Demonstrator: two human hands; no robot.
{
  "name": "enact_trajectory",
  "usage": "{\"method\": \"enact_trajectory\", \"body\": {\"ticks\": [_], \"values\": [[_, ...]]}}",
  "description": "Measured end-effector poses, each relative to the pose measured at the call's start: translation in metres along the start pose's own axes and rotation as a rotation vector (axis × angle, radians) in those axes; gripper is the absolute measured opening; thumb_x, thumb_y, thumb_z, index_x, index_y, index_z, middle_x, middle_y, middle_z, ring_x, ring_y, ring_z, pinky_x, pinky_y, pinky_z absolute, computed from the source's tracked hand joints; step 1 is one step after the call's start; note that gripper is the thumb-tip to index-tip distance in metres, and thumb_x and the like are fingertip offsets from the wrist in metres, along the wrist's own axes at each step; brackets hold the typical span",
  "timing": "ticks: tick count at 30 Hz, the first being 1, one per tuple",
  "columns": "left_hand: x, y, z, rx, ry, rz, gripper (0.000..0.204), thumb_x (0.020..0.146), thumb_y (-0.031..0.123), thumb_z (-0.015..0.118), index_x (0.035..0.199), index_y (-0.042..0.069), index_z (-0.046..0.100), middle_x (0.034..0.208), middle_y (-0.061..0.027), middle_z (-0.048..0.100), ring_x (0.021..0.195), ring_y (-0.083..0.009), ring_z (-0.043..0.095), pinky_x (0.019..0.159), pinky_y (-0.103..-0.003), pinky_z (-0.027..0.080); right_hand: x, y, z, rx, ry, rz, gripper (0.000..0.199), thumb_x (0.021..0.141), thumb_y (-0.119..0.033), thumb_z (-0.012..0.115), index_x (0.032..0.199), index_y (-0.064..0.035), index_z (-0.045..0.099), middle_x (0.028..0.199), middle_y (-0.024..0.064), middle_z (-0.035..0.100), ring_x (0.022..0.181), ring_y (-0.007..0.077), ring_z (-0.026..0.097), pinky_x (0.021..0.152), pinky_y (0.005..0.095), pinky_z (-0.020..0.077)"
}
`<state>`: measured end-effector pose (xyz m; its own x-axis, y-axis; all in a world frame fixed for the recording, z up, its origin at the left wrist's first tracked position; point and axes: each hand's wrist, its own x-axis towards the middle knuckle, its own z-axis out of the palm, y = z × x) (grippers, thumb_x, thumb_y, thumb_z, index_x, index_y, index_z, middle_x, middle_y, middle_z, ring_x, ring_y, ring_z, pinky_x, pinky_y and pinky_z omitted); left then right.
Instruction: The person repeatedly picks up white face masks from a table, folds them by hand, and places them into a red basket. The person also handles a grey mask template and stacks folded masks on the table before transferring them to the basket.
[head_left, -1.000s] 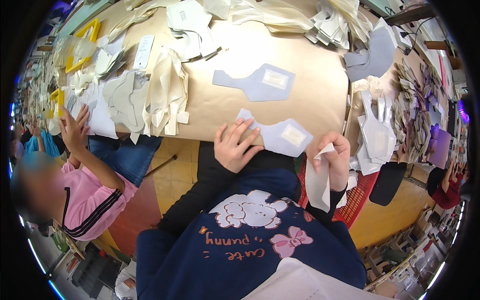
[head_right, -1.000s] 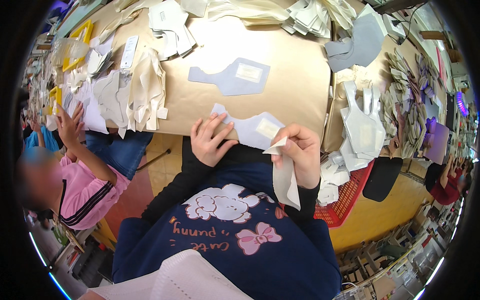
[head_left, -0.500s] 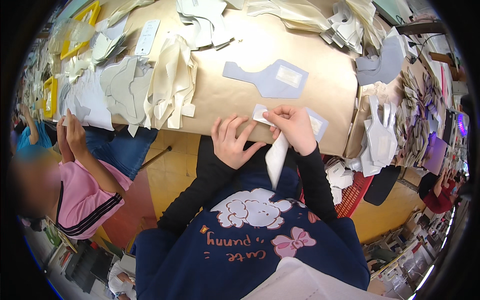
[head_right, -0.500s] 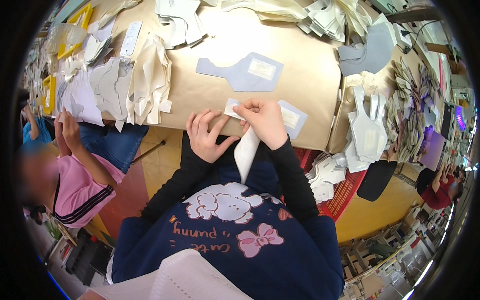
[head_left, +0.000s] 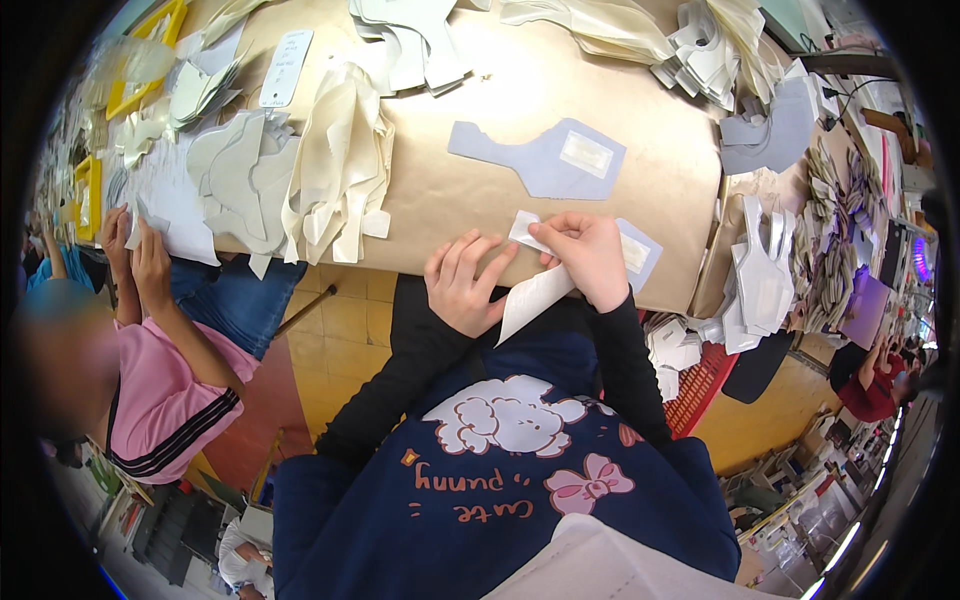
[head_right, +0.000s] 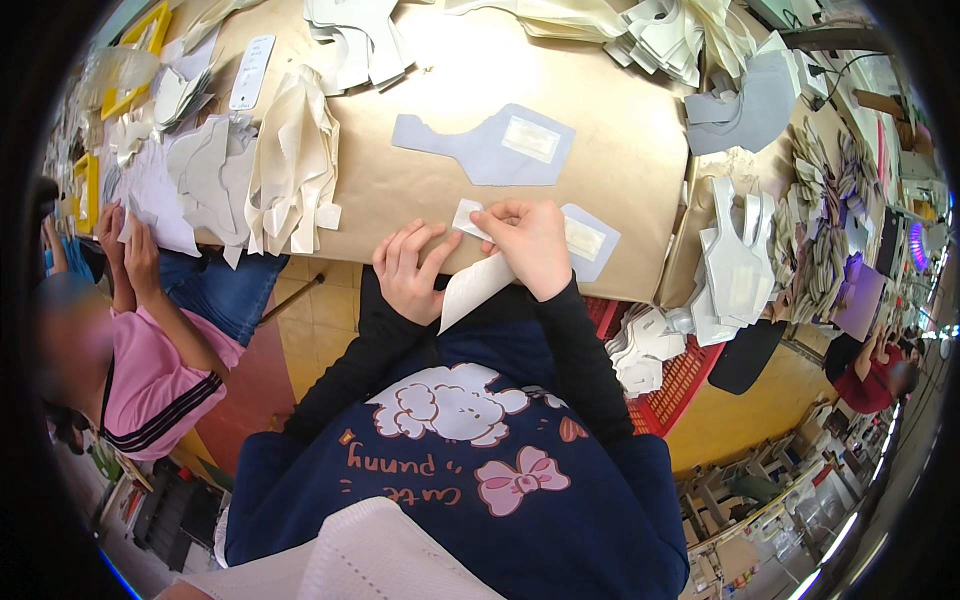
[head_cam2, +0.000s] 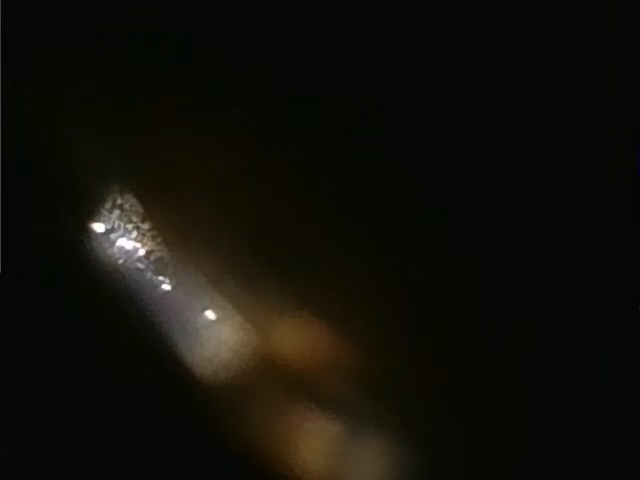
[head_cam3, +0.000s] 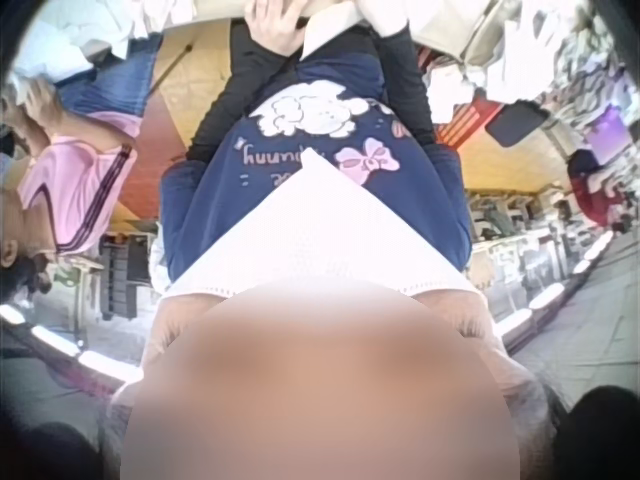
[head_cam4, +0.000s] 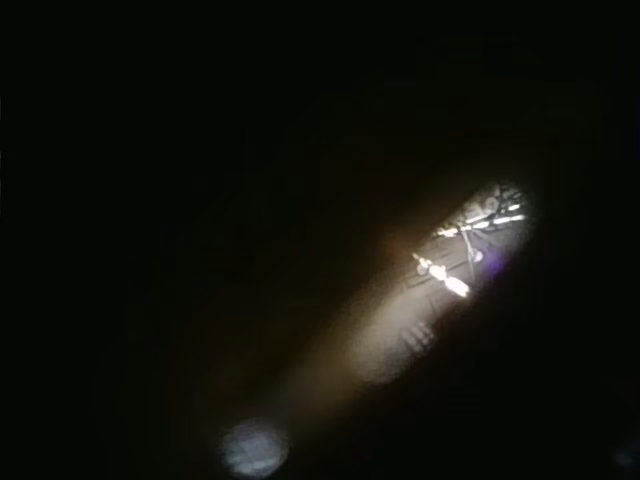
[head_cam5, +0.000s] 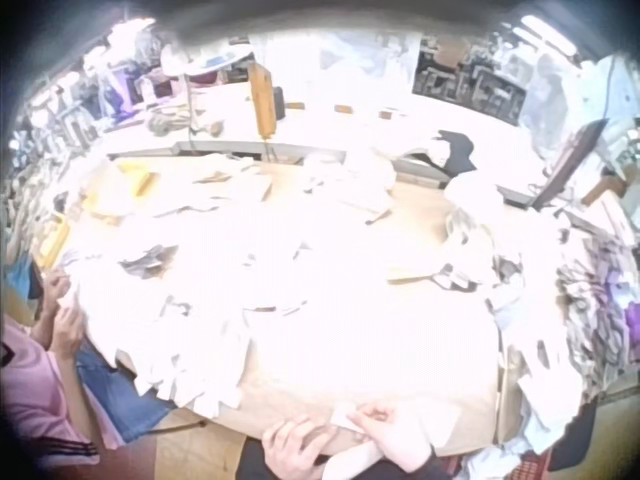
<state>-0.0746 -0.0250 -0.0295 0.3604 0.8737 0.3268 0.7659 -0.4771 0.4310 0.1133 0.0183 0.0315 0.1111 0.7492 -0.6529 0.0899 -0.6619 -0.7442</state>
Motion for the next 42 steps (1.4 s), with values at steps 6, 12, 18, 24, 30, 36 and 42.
{"method": "enact_trajectory", "body": {"ticks": [6,12,18,24,30,36,42], "values": [[0.002,0.001,-0.004,-0.019,-0.022,-0.015,0.054,0.081,0.046,0.073,0.127,0.019,0.068,0.124,0.0000,0.060,0.124,-0.0220,0.053,0.106,-0.041,0.034,0.001,-0.002,0.001,-0.013,0.006,0.003,0.022,0.087,-0.016,0.076,0.086,0.0059,0.072,0.062,0.0051,0.065,0.051,0.0080,0.058,0.047,0.0235,0.0419],[0.006,0.004,-0.009,0.008,-0.062,-0.006,0.060,0.077,0.041,0.076,0.131,0.017,0.066,0.127,-0.0010,0.058,0.126,-0.0221,0.051,0.106,-0.041,0.034,0.002,-0.003,-0.001,-0.026,-0.005,-0.010,0.024,0.086,-0.016,0.077,0.085,0.0070,0.072,0.063,0.0065,0.066,0.053,0.0091,0.060,0.048,0.0241,0.0437],[0.020,0.004,-0.023,0.011,-0.156,0.022,0.054,0.079,0.041,0.075,0.127,0.017,0.068,0.133,0.0047,0.060,0.125,-0.0232,0.052,0.106,-0.041,0.033,0.006,-0.004,-0.003,-0.073,-0.025,-0.016,0.025,0.086,-0.018,0.077,0.087,0.0073,0.073,0.063,0.0062,0.066,0.054,0.0087,0.060,0.048,0.0240,0.0443],[0.041,-0.007,-0.034,0.030,-0.225,0.128,0.045,0.081,0.042,0.073,0.117,0.015,0.070,0.137,0.0084,0.061,0.133,-0.0214,0.049,0.110,-0.049,0.028,0.007,-0.006,-0.008,-0.089,-0.082,-0.006,0.025,0.088,-0.020,0.076,0.090,0.0046,0.074,0.063,0.0041,0.066,0.054,0.0084,0.060,0.049,0.0234,0.0434],[0.041,-0.005,-0.038,-0.049,-0.288,0.089,0.043,0.084,0.041,0.073,0.119,0.016,0.070,0.138,0.0082,0.061,0.140,-0.0231,0.045,0.119,-0.063,0.012,-0.014,0.000,-0.035,0.064,-0.257,-0.051,0.034,0.094,-0.014,0.070,0.124,0.0006,0.064,0.076,0.0028,0.069,0.071,0.0055,0.061,0.067,0.0228,0.0470],[0.036,0.002,-0.028,0.006,-0.247,0.035,0.023,0.092,0.029,0.068,0.111,0.016,0.069,0.134,0.0083,0.062,0.139,-0.0222,0.046,0.119,-0.068,0.005,-0.050,0.016,-0.063,0.361,-0.536,0.042,0.050,0.096,-0.003,0.063,0.144,-0.0039,0.049,0.091,0.0055,0.068,0.076,0.0102,0.064,0.071,0.0232,0.0514],[0.040,0.012,-0.014,-0.003,-0.141,-0.030,0.013,0.092,0.022,0.069,0.102,0.015,0.068,0.113,0.0058,0.065,0.130,-0.0215,0.053,0.115,-0.073,0.014,-0.065,0.036,-0.043,0.325,-0.231,-0.129,0.035,0.097,-0.005,0.063,0.131,-0.0025,0.060,0.090,0.0080,0.071,0.079,0.0148,0.067,0.073,0.0262,0.0538]]}}
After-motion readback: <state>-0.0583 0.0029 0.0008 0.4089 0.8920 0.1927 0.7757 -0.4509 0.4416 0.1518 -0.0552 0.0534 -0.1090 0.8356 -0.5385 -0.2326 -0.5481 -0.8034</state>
